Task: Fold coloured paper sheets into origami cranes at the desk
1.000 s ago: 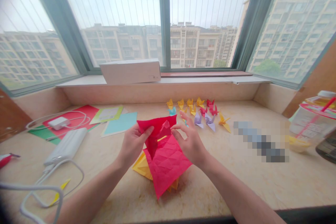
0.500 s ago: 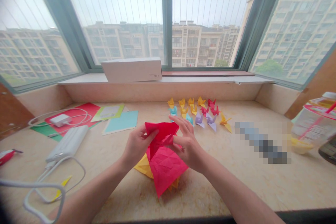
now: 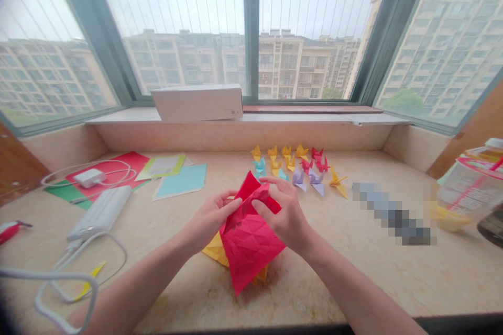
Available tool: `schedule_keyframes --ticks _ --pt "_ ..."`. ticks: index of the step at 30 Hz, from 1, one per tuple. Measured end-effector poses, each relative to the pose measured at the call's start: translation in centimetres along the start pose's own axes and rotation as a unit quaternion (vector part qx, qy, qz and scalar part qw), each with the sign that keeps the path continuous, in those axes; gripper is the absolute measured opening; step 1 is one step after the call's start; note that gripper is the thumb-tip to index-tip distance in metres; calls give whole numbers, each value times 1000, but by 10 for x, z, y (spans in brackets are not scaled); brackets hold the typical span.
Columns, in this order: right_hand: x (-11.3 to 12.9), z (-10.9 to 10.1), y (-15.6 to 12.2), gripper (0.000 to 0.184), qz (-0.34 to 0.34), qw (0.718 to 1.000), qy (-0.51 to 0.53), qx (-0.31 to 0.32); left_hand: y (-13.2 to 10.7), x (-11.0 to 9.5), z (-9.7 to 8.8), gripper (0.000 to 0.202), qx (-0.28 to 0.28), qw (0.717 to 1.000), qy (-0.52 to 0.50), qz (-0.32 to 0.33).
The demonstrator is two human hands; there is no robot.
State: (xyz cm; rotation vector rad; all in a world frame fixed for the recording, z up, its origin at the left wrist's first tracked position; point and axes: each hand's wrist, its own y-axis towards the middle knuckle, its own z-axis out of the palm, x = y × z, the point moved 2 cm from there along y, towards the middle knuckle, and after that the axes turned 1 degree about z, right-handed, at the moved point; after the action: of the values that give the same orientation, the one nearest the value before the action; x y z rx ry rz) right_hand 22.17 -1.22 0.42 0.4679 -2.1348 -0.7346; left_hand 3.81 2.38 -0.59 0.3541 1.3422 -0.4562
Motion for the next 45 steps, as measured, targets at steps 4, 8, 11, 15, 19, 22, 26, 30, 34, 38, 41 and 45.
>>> schedule_keyframes --ticks 4,8,11,15,19,22,26,30,34,38,41,45 --pt "-2 0 2 11 29 999 42 -12 -2 3 2 59 22 1000 2 -9" --pt "-1 0 3 14 47 996 73 -17 -6 0 6 71 50 999 -5 8" --pt "1 0 4 19 60 993 100 3 -7 -4 7 69 39 999 2 34" --pt "-1 1 5 18 112 984 132 34 -9 -7 8 40 1 998 33 60" --pt "-5 1 5 19 159 976 145 31 -12 -6 8 35 -8 968 201 153" --pt "-4 2 4 21 168 973 150 45 -11 -2 5 28 -50 900 355 250" --pt "0 4 3 27 205 947 235 77 -13 -3 2 10 -89 846 402 339" --pt "3 2 3 33 273 892 349 94 -16 -8 3 13 -101 855 366 353" --pt "4 -2 5 33 297 861 394 119 -15 -14 6 11 -102 903 295 296" --pt "3 -4 5 33 300 859 397 124 -14 -18 6 10 -117 928 252 249" --pt "2 -7 6 36 291 871 378 121 -14 -20 3 10 -131 931 242 242" --pt "-2 -12 10 34 252 889 361 128 -12 -24 1 12 -119 933 247 233"
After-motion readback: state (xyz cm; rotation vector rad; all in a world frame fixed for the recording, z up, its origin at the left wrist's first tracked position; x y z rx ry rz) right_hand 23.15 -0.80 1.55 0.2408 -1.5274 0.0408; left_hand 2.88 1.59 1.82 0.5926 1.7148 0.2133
